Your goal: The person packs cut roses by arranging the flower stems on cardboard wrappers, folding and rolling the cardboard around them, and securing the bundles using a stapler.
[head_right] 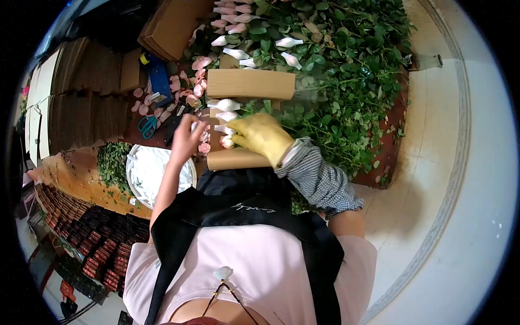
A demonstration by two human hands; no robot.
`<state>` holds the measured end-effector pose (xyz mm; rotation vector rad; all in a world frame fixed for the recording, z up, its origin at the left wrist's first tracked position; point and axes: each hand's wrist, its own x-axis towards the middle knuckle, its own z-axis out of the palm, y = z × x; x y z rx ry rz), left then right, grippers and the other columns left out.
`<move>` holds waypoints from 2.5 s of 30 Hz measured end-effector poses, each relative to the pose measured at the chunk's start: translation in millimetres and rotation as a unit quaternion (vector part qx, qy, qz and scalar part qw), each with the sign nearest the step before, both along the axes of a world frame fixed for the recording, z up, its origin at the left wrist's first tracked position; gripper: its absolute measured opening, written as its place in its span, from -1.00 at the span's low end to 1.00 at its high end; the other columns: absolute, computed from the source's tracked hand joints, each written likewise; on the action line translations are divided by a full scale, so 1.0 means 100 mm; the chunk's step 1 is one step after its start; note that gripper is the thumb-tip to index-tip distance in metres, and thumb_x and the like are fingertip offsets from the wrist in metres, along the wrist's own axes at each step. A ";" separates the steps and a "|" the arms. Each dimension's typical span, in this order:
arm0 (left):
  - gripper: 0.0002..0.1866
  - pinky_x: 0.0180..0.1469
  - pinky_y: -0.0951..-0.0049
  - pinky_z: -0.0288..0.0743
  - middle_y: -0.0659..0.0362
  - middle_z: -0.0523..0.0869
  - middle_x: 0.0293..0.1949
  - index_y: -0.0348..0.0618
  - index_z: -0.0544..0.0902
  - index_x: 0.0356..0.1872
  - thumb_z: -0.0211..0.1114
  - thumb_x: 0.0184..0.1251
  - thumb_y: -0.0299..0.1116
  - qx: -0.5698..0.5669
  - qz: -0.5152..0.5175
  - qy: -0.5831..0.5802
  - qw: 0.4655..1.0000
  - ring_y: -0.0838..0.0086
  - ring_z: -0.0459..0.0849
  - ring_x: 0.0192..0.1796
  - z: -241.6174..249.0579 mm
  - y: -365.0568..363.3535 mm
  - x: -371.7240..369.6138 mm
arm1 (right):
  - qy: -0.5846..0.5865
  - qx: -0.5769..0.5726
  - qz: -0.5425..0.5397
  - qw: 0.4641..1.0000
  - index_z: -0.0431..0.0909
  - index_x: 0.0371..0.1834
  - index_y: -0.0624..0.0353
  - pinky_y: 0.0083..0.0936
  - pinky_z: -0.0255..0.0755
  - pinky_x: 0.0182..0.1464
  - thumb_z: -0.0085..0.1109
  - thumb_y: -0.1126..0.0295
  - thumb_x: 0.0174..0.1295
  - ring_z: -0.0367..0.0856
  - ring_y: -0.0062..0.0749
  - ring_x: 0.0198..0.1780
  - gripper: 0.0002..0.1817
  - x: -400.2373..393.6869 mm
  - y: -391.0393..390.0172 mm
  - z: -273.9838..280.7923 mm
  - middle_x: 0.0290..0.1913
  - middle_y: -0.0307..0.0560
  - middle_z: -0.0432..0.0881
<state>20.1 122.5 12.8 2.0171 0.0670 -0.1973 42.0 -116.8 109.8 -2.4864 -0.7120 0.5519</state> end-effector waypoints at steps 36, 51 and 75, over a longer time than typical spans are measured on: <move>-0.80 -0.27 0.08 0.49 -0.08 0.61 -0.37 -0.24 0.68 -0.34 0.27 0.41 -0.31 0.063 0.021 -0.108 0.992 -0.12 0.61 -0.28 -0.15 -0.49 0.06 | 0.057 -0.362 -0.026 0.930 0.71 -0.14 -0.04 -0.34 0.57 -0.07 0.02 0.28 0.41 0.79 -0.29 -0.06 -0.78 0.24 0.14 -0.72 -0.14 -0.15 0.82; -0.77 -0.20 0.43 0.37 0.15 0.43 -0.48 -0.40 0.51 -0.42 0.17 0.49 -0.48 -0.012 0.233 -0.204 0.951 0.41 0.46 -0.35 0.13 0.26 0.32 | 0.029 -0.273 -0.069 0.959 0.69 -0.18 0.00 -0.27 0.56 -0.08 0.10 0.20 0.37 0.77 -0.22 -0.14 -0.79 0.13 0.05 -0.95 -0.22 -0.08 0.80; -0.89 -0.24 0.18 0.57 0.05 0.71 -0.29 -0.12 0.73 -0.24 0.36 0.29 -0.35 0.081 0.024 -0.152 0.985 0.00 0.69 -0.25 -0.08 -0.57 0.29 | -0.077 -0.359 -0.062 0.928 0.68 -0.23 0.02 -0.21 0.56 -0.20 0.14 0.25 0.27 0.77 -0.19 -0.26 -0.82 0.30 -0.08 -1.01 -0.37 -0.12 0.78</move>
